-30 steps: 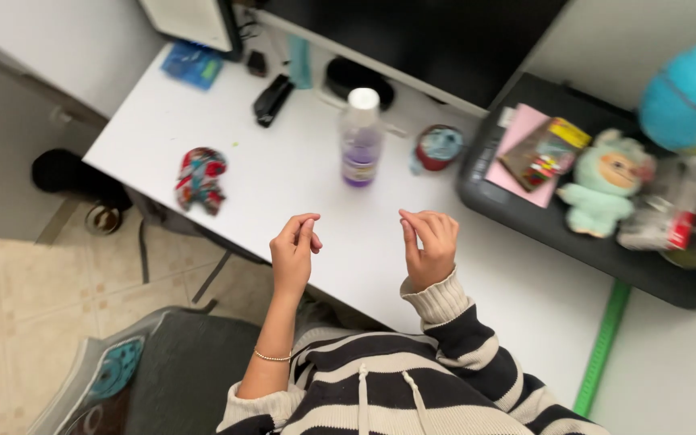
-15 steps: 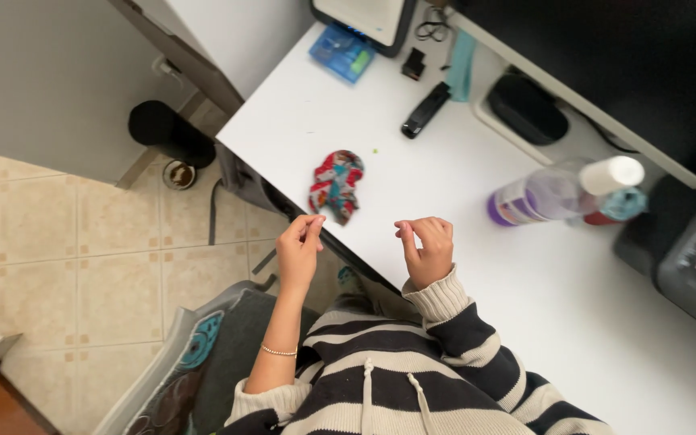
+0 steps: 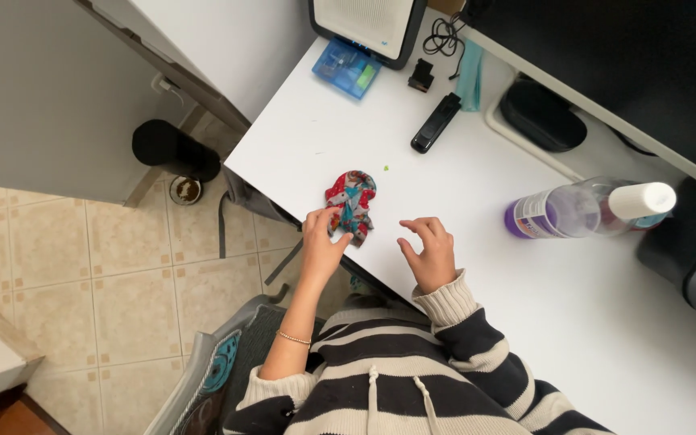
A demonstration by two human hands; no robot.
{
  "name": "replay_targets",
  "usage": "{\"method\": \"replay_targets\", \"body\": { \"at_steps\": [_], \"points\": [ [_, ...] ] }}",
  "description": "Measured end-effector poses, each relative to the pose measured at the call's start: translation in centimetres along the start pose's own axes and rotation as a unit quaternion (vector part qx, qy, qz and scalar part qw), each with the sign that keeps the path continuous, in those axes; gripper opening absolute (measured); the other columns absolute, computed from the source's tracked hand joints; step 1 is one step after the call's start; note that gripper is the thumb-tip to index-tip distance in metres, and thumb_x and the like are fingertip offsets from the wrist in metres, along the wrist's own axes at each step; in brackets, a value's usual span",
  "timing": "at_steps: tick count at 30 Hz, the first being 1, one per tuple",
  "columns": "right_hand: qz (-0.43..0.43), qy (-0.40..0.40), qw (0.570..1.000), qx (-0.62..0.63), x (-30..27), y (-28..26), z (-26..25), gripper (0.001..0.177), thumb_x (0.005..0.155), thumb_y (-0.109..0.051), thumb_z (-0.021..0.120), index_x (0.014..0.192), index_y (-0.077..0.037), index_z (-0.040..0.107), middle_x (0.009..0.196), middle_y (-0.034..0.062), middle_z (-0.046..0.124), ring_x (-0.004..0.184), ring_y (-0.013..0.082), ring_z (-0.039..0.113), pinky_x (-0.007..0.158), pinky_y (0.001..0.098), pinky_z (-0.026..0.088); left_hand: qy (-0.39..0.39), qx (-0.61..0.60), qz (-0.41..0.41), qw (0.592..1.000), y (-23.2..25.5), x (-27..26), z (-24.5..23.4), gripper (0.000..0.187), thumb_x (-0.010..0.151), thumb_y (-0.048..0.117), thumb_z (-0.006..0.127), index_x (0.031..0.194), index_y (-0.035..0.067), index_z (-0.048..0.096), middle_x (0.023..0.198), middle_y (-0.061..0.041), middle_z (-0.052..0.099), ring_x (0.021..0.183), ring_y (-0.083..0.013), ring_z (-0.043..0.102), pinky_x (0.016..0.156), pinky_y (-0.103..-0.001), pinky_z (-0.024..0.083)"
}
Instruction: The person wipes a white desk surface with a patterned cloth, pours purple liquid from a bottle onto the cloth, and continues wiping the desk and a black shelf. They move a small blue box and a black device aside, then wipe around them before returning them to their original positions.
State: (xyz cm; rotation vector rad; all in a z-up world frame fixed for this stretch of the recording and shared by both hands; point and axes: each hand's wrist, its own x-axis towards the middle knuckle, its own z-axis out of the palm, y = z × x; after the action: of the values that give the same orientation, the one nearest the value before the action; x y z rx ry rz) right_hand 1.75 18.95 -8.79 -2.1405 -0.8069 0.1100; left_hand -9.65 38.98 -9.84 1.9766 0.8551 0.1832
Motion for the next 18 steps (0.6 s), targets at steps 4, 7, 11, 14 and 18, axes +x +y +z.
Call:
{"method": "replay_targets", "body": {
  "at_steps": [4, 7, 11, 14, 18],
  "points": [
    [0.006, -0.023, 1.000, -0.005, -0.6, 0.5, -0.7, 0.028, 0.083, -0.012, 0.080, 0.110, -0.019, 0.074, 0.098, 0.0005, 0.065, 0.093, 0.0235, 0.069, 0.088, 0.0411, 0.050, -0.011, 0.041, -0.010, 0.999, 1.4, 0.7, 0.8, 0.076, 0.077, 0.010, 0.084, 0.144, 0.002, 0.049, 0.141, -0.025, 0.039, 0.132, -0.0476, 0.039, 0.107, -0.058, 0.044],
    [0.026, -0.036, 0.999, -0.006, -1.4, 1.5, -1.1, 0.020, 0.088, -0.017, 0.077, 0.107, -0.022, 0.075, 0.094, -0.0027, 0.067, 0.093, 0.0210, 0.069, 0.089, 0.0392, 0.049, 0.004, 0.057, 0.008, 0.998, 1.7, 1.4, 1.7, 0.088, 0.075, 0.010, 0.086, 0.150, 0.001, 0.040, 0.148, -0.031, 0.030, 0.134, -0.0525, 0.034, 0.109, -0.065, 0.039],
    [0.069, -0.051, 0.996, 0.010, -1.8, 1.8, -1.6, 0.014, 0.090, -0.019, 0.075, 0.103, -0.023, 0.075, 0.091, -0.0040, 0.069, 0.093, 0.0199, 0.069, 0.089, 0.0379, 0.049, -0.012, 0.139, 0.004, 0.990, 1.8, 2.9, 2.3, 0.092, 0.078, 0.015, 0.084, 0.155, 0.008, 0.035, 0.157, -0.025, 0.021, 0.143, -0.0472, 0.025, 0.107, -0.067, 0.039],
    [0.082, -0.042, 0.995, 0.029, -0.7, 1.2, -1.4, 0.014, 0.089, -0.015, 0.075, 0.102, -0.020, 0.076, 0.088, -0.0010, 0.071, 0.090, 0.0223, 0.071, 0.087, 0.0380, 0.053, -0.043, 0.167, 0.003, 0.985, 1.4, 4.7, 2.4, 0.098, 0.076, 0.022, 0.086, 0.157, 0.013, 0.031, 0.159, -0.023, 0.019, 0.144, -0.0473, 0.024, 0.109, -0.066, 0.038],
    [0.119, -0.010, 0.992, 0.048, 2.1, -0.3, 1.1, 0.015, 0.090, -0.012, 0.074, 0.104, -0.016, 0.076, 0.089, 0.0032, 0.073, 0.091, 0.0251, 0.071, 0.087, 0.0402, 0.054, -0.123, 0.189, 0.034, 0.974, 2.8, 7.4, 0.4, 0.107, 0.071, 0.025, 0.089, 0.159, 0.015, 0.029, 0.153, -0.026, 0.029, 0.132, -0.0522, 0.041, 0.104, -0.064, 0.044]
  ]
}}
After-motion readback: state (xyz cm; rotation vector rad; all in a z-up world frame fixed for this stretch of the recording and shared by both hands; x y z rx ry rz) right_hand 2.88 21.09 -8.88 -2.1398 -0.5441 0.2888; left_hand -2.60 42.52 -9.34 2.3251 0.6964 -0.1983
